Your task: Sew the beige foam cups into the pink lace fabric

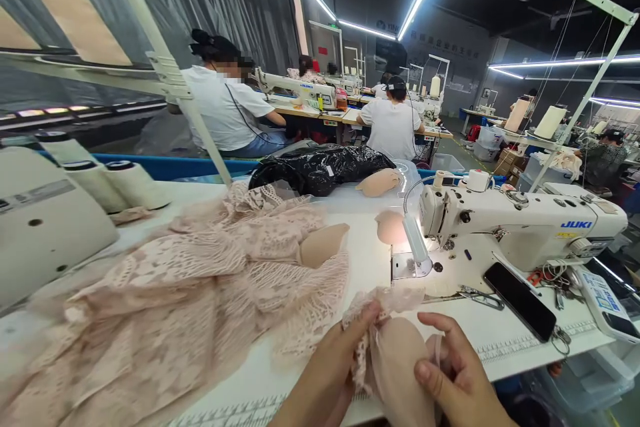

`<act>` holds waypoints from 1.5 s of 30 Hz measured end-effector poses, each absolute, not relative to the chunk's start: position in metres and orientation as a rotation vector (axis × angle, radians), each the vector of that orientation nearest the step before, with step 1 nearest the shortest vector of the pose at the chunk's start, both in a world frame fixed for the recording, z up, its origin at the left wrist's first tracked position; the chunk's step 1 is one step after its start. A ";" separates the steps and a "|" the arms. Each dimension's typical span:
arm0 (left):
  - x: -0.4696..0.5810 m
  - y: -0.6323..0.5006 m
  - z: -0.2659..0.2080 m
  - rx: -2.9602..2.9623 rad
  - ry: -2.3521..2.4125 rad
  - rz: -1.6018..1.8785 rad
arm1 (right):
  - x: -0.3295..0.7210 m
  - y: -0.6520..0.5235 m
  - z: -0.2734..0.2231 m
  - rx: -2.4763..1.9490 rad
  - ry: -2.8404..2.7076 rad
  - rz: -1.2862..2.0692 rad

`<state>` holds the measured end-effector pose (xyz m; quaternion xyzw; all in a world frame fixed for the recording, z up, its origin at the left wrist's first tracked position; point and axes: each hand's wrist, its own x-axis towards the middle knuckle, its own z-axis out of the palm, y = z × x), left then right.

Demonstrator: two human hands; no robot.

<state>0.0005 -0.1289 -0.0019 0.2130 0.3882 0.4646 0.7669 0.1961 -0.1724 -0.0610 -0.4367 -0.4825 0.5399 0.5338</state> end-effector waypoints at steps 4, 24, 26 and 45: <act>-0.002 -0.125 -0.001 0.346 0.776 0.842 | 0.203 -0.175 -0.066 -1.081 -1.209 1.306; 0.000 -0.131 -0.008 0.500 0.683 0.925 | 0.193 -0.166 -0.065 -1.081 -0.890 1.265; 0.000 -0.130 -0.010 0.492 0.683 0.921 | 0.194 -0.166 -0.067 -1.064 -0.899 1.272; 0.010 -0.125 0.001 0.557 0.661 0.921 | 0.197 -0.159 -0.077 -0.972 -0.875 1.250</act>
